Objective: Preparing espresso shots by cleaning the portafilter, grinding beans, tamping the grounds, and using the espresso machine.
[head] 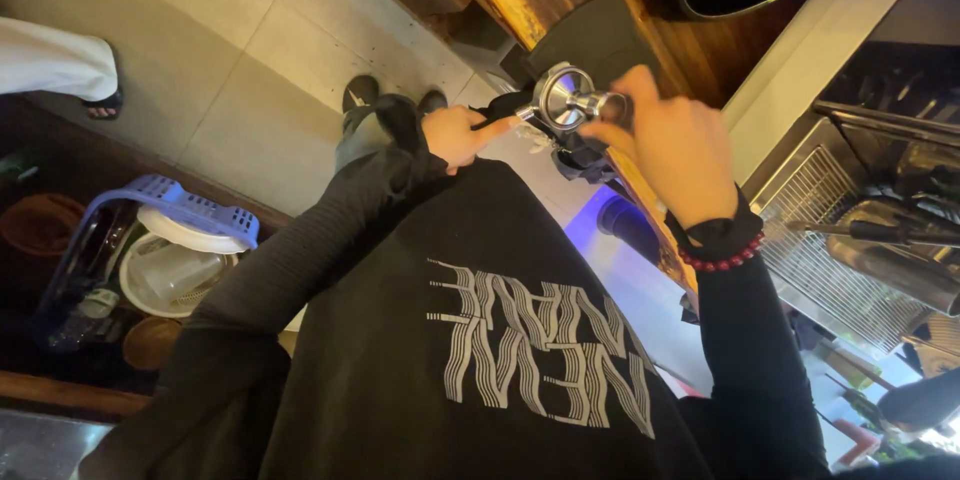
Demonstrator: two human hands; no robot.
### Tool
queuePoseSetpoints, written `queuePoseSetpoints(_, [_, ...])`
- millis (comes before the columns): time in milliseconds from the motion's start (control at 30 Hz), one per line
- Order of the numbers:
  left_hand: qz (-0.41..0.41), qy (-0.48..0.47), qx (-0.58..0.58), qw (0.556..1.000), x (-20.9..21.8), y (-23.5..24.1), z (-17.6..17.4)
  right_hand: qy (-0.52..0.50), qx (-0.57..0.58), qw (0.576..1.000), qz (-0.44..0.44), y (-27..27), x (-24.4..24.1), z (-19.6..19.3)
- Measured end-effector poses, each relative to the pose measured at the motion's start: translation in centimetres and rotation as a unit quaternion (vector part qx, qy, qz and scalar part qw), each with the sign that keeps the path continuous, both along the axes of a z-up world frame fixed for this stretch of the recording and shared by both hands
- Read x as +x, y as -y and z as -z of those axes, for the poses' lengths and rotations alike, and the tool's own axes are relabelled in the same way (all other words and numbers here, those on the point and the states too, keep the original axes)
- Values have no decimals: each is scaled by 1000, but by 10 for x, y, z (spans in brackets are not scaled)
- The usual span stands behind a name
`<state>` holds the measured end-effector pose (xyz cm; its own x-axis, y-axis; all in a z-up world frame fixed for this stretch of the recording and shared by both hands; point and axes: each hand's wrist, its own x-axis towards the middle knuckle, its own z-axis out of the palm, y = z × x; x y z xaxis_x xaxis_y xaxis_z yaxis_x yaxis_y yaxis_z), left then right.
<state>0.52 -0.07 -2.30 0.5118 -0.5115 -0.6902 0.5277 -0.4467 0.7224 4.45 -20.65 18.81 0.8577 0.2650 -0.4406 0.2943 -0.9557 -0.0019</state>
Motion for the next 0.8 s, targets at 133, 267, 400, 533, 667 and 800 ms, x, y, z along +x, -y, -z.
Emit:
queuePoseSetpoints(133, [9,-7,9,1000,2,0,1,9,-141,990,22,2,6,1])
queuePoseSetpoints(267, [14,-4,-6,1000,1,-2,-3,-44,106,992,60,-1,13,0])
queuePoseSetpoints(400, [27,9,-6,1000,4,-1,-1,-245,272,905,218,-13,37,20])
queuePoseSetpoints(533, [33,38,-14,999,3,-2,2,-288,250,871,309,-22,40,44])
queuePoseSetpoints(667, [9,133,35,990,-13,14,36,-169,277,909,262,-7,20,69])
queuePoseSetpoints(800, [25,151,45,987,-15,17,37,-118,367,887,254,0,11,81])
